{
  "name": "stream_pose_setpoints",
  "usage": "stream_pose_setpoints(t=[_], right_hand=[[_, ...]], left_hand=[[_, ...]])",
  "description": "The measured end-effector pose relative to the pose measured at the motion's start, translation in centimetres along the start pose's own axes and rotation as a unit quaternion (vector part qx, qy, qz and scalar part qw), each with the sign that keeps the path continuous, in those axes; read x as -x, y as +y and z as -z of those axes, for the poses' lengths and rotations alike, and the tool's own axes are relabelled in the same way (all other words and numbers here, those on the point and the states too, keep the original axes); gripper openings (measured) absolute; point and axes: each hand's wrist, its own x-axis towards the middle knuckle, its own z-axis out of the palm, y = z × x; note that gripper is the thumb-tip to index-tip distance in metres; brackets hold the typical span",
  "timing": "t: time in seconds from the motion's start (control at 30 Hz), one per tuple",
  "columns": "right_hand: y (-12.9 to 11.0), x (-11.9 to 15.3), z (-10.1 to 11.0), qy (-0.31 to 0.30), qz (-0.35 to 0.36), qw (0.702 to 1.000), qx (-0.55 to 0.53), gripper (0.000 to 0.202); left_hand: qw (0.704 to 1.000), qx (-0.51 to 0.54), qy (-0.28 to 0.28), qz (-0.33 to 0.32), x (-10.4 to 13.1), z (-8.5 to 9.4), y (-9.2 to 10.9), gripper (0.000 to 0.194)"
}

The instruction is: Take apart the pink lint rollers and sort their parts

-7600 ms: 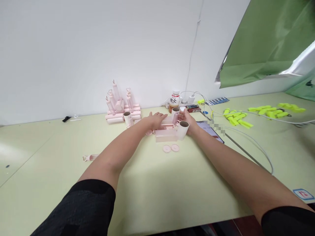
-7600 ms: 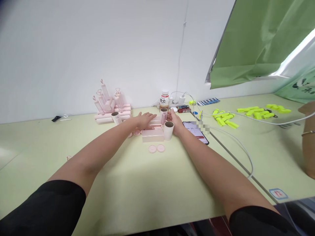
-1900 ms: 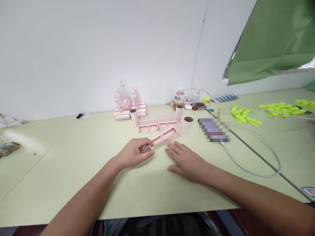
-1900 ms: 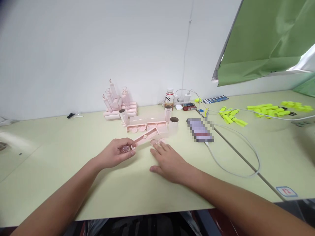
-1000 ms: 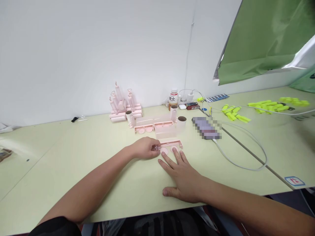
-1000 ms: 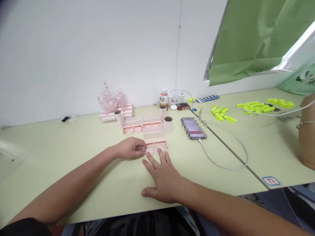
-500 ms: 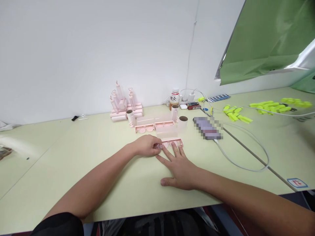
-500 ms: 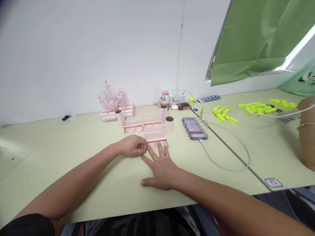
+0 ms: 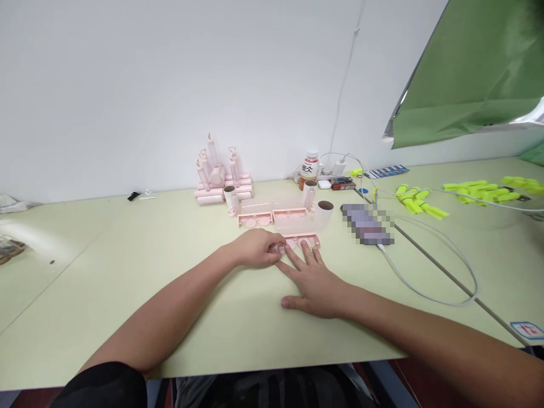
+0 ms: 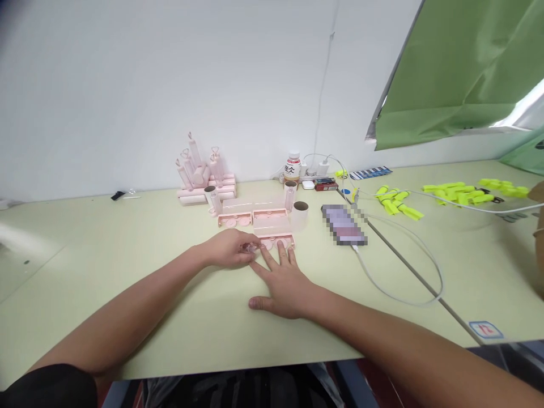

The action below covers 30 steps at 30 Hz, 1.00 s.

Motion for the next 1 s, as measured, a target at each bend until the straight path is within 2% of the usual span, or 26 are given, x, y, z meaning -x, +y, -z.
stream_pose_setpoints(t=[0.1, 0.3, 0.4, 0.47, 0.57, 0.67, 0.73, 0.8, 0.87, 0.93, 1.0], right_hand=[[0.1, -0.1, 0.0, 0.006, -0.001, 1.0, 0.004, 0.099], [0.1, -0.4, 0.2, 0.006, -0.011, 1.0, 0.012, 0.097], [0.5, -0.4, 0.0, 0.014, -0.011, 1.0, 0.005, 0.096], [0.8, -0.3, -0.1, 0.024, 0.0, 1.0, 0.001, 0.095], [0.7, 0.3, 0.1, 0.046, 0.017, 0.999, -0.009, 0.093], [-0.5, 0.7, 1.1, 0.087, 0.046, 0.993, -0.058, 0.09], [-1.8, 0.5, 1.9, 0.122, 0.081, 0.981, -0.129, 0.085], [-3.0, -0.1, 2.5, 0.157, 0.115, 0.955, -0.222, 0.072], [-3.9, -1.0, 2.7, 0.183, 0.124, 0.926, -0.304, 0.048], [-4.3, -1.9, 2.5, 0.196, 0.114, 0.91, -0.347, 0.029], [-4.1, -2.4, 2.1, 0.2, 0.1, 0.905, -0.362, 0.026]], left_hand=[[0.999, 0.02, 0.039, -0.001, 0.9, 0.6, 0.7, 0.038], [0.987, 0.116, 0.109, -0.024, 3.6, 1.1, 2.5, 0.025], [0.961, 0.2, 0.189, -0.025, 4.8, 1.0, 3.2, 0.016], [0.917, 0.295, 0.27, -0.016, 5.4, 1.1, 3.5, 0.019], [0.802, 0.471, 0.368, -0.01, 5.8, 1.8, 4.0, 0.029], [0.684, 0.595, 0.421, -0.026, 5.2, 2.4, 4.5, 0.034], [0.64, 0.627, 0.443, -0.033, 4.6, 2.3, 4.6, 0.037], [0.632, 0.626, 0.456, -0.032, 3.9, 1.5, 4.5, 0.039], [0.65, 0.603, 0.463, -0.019, 3.5, 0.1, 4.2, 0.042], [0.691, 0.562, 0.454, 0.011, 3.4, -1.3, 3.6, 0.046], [0.742, 0.516, 0.425, 0.045, 3.5, -2.5, 3.0, 0.045]])
